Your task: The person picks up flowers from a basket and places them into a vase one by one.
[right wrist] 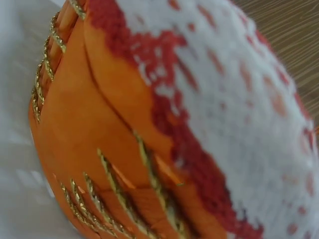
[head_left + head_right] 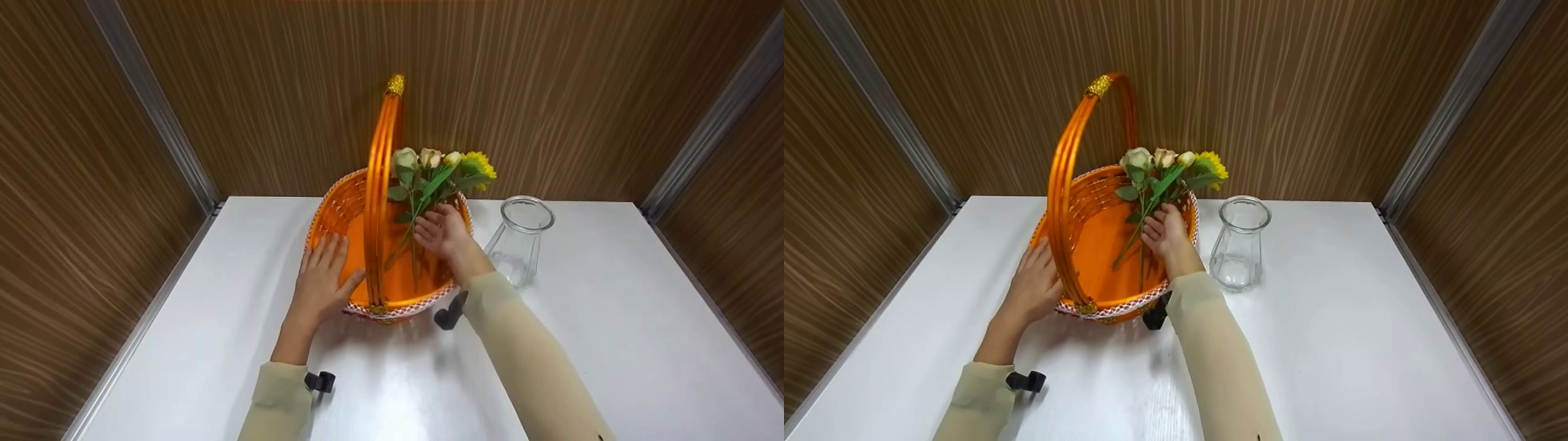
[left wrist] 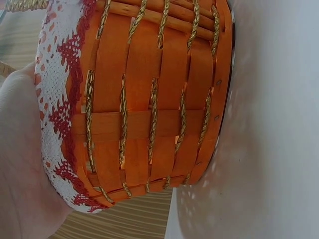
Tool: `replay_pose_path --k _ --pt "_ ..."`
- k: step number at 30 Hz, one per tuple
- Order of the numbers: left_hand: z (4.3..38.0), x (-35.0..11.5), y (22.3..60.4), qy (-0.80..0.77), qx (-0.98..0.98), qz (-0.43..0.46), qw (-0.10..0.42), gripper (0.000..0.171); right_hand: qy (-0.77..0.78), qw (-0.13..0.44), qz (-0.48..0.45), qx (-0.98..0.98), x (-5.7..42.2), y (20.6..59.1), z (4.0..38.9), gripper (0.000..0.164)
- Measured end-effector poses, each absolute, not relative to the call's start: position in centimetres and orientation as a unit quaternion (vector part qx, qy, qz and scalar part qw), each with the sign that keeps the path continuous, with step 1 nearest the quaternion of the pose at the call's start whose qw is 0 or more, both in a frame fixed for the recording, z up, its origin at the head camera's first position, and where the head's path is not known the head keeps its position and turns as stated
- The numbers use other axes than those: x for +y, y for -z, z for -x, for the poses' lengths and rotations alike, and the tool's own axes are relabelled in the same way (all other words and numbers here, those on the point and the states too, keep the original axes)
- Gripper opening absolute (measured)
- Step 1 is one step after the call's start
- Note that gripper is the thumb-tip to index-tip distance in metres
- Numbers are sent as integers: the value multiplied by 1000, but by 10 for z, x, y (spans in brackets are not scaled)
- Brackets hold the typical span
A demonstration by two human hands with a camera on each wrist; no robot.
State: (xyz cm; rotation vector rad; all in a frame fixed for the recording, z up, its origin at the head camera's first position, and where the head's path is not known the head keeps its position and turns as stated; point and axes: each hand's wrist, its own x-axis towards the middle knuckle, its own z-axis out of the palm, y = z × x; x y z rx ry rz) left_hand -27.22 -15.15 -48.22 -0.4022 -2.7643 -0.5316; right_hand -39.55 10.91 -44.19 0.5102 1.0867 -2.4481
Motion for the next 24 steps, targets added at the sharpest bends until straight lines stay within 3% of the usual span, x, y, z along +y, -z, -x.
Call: replay_pose_path --k 15,24 --pt "270 -151 481 188 -961 143 146 79 893 196 -200 353 110 441 393 55" --pt "269 -151 481 192 -960 143 146 79 885 217 -157 382 110 441 392 58"
